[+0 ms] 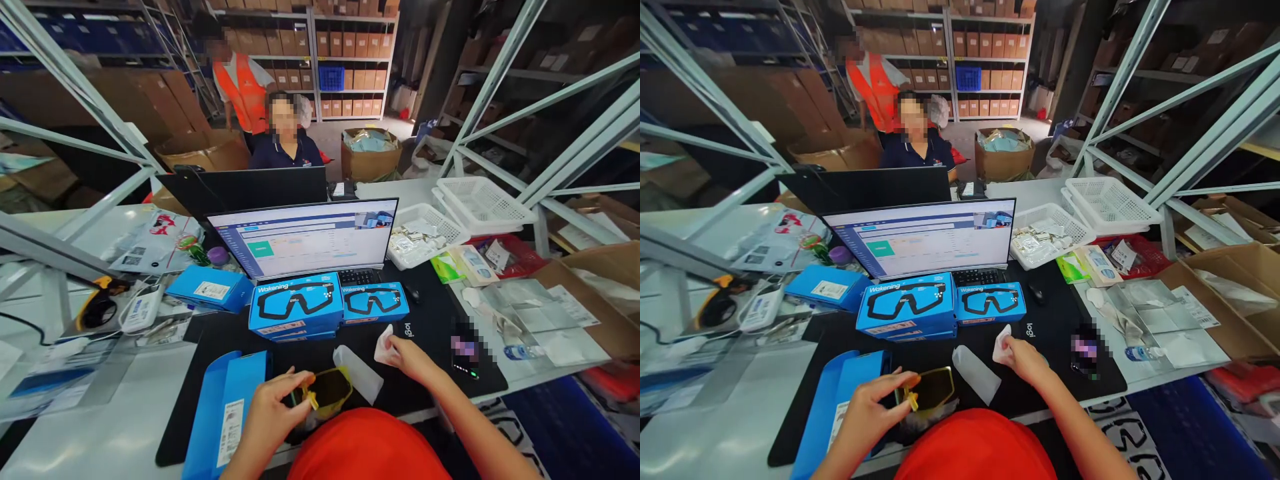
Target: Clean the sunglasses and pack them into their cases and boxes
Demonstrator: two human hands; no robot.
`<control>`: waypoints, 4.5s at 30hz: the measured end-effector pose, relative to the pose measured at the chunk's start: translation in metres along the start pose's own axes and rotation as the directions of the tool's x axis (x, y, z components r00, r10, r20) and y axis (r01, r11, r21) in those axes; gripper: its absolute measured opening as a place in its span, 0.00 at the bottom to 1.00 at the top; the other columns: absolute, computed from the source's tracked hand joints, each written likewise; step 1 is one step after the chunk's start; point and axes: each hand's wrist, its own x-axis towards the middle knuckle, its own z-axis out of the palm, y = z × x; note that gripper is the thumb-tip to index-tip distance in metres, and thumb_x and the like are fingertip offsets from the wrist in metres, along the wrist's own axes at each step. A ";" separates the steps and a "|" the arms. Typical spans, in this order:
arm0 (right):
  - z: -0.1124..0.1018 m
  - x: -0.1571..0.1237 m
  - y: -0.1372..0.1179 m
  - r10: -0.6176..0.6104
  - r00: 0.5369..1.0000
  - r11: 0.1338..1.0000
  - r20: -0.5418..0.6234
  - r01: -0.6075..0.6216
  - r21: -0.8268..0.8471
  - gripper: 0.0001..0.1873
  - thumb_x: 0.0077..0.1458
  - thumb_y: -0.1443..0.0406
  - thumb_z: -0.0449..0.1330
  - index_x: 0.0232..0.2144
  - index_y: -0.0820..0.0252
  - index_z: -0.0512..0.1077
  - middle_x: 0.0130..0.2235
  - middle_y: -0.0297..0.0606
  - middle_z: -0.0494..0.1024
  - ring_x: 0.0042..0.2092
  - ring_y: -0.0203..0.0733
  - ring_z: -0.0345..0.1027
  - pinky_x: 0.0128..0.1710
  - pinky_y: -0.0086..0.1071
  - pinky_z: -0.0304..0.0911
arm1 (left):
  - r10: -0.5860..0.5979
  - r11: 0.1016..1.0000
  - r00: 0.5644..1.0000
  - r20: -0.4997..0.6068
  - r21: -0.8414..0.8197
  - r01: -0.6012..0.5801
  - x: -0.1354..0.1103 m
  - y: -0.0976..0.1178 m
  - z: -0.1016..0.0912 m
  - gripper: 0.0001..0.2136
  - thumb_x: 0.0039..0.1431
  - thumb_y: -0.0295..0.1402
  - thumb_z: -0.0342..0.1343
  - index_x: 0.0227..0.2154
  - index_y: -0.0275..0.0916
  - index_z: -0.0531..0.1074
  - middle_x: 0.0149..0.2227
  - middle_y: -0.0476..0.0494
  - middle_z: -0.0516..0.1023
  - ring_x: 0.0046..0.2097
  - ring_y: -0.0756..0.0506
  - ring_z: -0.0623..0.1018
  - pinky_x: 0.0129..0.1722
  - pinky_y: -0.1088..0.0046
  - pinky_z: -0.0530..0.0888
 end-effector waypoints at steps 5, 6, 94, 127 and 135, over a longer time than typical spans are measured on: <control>0.003 -0.010 -0.005 0.039 0.995 0.993 -0.087 -0.049 -0.111 0.15 0.55 0.71 0.60 0.46 0.59 0.74 0.47 0.48 0.80 0.50 0.54 0.73 0.50 0.40 0.63 | 0.006 1.000 1.000 -0.006 -0.020 -0.006 0.006 0.004 -0.004 0.15 0.45 0.26 0.60 0.36 0.43 0.83 0.35 0.51 0.86 0.40 0.41 0.85 0.50 0.63 0.80; 0.000 -0.015 -0.010 0.012 0.996 0.995 -0.086 -0.021 -0.101 0.16 0.56 0.69 0.60 0.48 0.57 0.74 0.49 0.47 0.79 0.52 0.53 0.72 0.51 0.40 0.63 | 0.004 1.000 1.000 0.001 -0.015 -0.004 0.007 0.006 -0.006 0.15 0.44 0.25 0.59 0.37 0.43 0.83 0.36 0.51 0.86 0.40 0.41 0.85 0.50 0.63 0.80; 0.031 -0.069 -0.015 -0.056 0.977 0.790 0.207 -0.083 0.608 0.39 0.33 0.70 0.72 0.53 0.61 0.74 0.47 0.45 0.82 0.48 0.54 0.77 0.49 0.46 0.72 | 0.458 0.754 0.887 0.057 0.504 -0.422 -0.056 -0.029 0.069 0.23 0.66 0.21 0.45 0.62 0.41 0.65 0.54 0.39 0.79 0.49 0.43 0.81 0.47 0.67 0.79; 0.023 -0.018 -0.075 -0.542 0.796 0.831 0.269 0.555 0.032 0.38 0.47 0.80 0.58 0.61 0.54 0.68 0.57 0.42 0.75 0.59 0.48 0.67 0.61 0.39 0.60 | -0.246 0.717 0.797 0.551 -0.450 0.532 -0.002 -0.072 0.060 0.18 0.48 0.48 0.66 0.26 0.35 0.83 0.30 0.40 0.84 0.32 0.41 0.80 0.32 0.70 0.74; -0.007 -0.010 -0.115 -0.606 0.726 0.723 0.327 0.673 -0.154 0.28 0.61 0.75 0.50 0.58 0.49 0.71 0.56 0.39 0.76 0.56 0.46 0.69 0.52 0.35 0.66 | -0.256 0.591 0.826 0.502 -0.594 0.545 0.008 -0.051 0.050 0.16 0.49 0.45 0.67 0.31 0.36 0.84 0.36 0.38 0.85 0.39 0.38 0.81 0.40 0.66 0.74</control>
